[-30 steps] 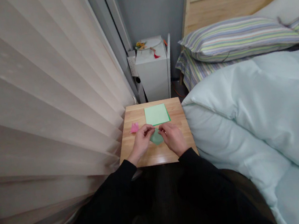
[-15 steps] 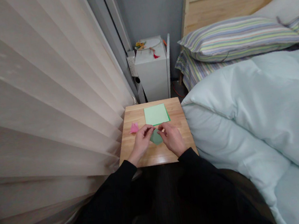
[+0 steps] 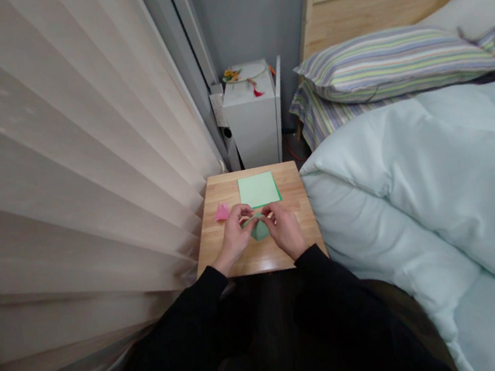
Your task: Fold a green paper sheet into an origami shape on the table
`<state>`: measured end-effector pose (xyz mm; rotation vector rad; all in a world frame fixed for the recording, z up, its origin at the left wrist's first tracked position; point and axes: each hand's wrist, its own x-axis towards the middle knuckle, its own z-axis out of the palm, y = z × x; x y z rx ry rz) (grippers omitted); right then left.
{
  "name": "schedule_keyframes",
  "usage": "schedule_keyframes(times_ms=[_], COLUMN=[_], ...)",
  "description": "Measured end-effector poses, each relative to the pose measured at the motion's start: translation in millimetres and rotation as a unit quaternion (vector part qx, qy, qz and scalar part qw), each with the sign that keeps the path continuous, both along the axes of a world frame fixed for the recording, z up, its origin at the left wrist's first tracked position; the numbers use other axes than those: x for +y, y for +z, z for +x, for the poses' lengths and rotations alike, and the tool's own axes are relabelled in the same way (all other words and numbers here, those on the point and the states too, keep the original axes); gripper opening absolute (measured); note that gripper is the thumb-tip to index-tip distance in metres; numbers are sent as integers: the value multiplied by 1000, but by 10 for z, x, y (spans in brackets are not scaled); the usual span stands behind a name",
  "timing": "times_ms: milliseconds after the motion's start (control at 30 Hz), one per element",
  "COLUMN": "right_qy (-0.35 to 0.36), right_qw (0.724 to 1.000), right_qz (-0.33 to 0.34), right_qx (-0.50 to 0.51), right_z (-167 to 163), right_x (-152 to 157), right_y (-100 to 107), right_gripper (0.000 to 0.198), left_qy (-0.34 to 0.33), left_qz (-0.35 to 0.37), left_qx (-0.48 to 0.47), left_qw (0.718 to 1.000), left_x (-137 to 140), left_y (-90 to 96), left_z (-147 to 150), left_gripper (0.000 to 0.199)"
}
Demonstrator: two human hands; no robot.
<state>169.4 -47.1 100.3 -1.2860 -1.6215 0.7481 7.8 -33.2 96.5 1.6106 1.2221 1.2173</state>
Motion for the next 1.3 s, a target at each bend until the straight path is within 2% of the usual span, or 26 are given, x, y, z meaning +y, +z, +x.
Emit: schedule_keyframes(times_ms=[267,500,833,1300], right_qy=[-16,-28,21,18], right_qw=[1000,1000,999,998], right_qz=[-5,3,22,34], right_qx=[-2,3,-24,-58], right_z=[-9,-12,-1,33], right_x=[-1,-7,5,23], right_y=[9,34,22,-76], right_gripper=[4,5,8,12], left_qy=[-3,-4,-2,-21], left_qz=[38,56,52,42], left_qx=[45,83,71,72], left_qw=[998,995,996,996], left_x=[-37,-42,-37,-24], left_y=[105,58,25,12], left_z=[23,25,17,10], left_gripper=[17,17,19,16])
